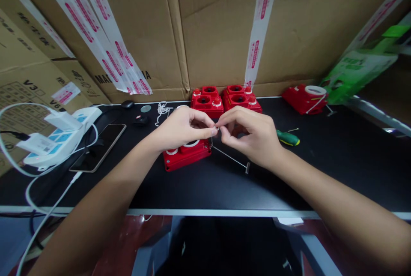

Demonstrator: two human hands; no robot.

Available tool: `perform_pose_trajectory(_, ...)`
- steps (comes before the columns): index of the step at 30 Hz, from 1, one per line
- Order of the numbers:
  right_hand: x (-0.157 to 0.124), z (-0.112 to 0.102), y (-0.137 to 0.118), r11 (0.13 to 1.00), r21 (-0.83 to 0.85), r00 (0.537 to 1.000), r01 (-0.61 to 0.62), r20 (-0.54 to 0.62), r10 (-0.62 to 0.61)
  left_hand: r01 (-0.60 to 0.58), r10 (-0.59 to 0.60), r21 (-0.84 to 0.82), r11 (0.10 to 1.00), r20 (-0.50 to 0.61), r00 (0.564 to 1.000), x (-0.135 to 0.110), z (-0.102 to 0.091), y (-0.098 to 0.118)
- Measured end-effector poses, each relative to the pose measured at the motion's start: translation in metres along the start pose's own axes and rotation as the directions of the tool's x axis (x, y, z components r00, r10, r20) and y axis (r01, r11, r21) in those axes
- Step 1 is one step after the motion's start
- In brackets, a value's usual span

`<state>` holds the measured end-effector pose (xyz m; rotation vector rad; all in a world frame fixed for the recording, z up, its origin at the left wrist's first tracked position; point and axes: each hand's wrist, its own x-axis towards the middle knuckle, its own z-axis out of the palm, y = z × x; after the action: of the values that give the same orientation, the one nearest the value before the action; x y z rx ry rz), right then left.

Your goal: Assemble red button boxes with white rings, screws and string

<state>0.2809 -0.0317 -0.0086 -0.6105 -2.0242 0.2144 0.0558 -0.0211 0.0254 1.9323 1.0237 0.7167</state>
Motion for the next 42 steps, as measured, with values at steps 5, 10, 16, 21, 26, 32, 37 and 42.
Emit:
perform_pose_trajectory(5,0.0013,-0.0033,0.0011,0.998,-0.039,0.999,-0.049,0.021,0.049,-0.077,0.075,0.052,0.996,0.038,0.996,0.0003,0.0024,0.001)
perform_pose_trajectory(10,0.0014,0.0005,-0.0017,0.983,0.027,0.983,-0.184,0.01,0.184,-0.09,0.085,0.062,0.994,0.072,0.994,0.0011,-0.0016,-0.0018)
perform_pose_trajectory(16,0.0003,0.0037,-0.0031,0.799,0.358,0.872,-0.483,0.112,0.477,-0.069,0.069,0.002,0.998,0.059,0.996,0.0025,-0.0021,-0.0034)
perform_pose_trajectory(21,0.0026,0.0013,-0.0027,0.747,0.433,0.859,-0.504,0.159,0.487,-0.047,0.048,-0.028,0.998,0.042,0.998,0.004,0.0006,-0.0049)
perform_pose_trajectory(26,0.0034,-0.0001,-0.0039,0.824,0.356,0.896,-0.441,0.116,0.429,-0.035,0.035,-0.017,0.999,0.034,0.999,0.0041,0.0018,-0.0052)
perform_pose_trajectory(32,0.0045,-0.002,-0.0052,0.787,0.396,0.877,-0.473,0.128,0.463,-0.035,0.035,-0.007,0.999,0.04,0.999,0.0031,0.0014,-0.0023)
perform_pose_trajectory(37,0.0041,-0.0015,-0.0057,0.859,0.271,0.9,-0.434,0.083,0.428,-0.034,0.034,-0.001,0.999,0.071,0.997,0.0022,0.0019,-0.0005)
perform_pose_trajectory(42,0.0013,-0.0003,-0.0044,0.959,0.059,0.961,-0.277,0.025,0.276,-0.002,0.002,-0.008,1.0,0.034,0.999,0.0024,0.0048,-0.0011)
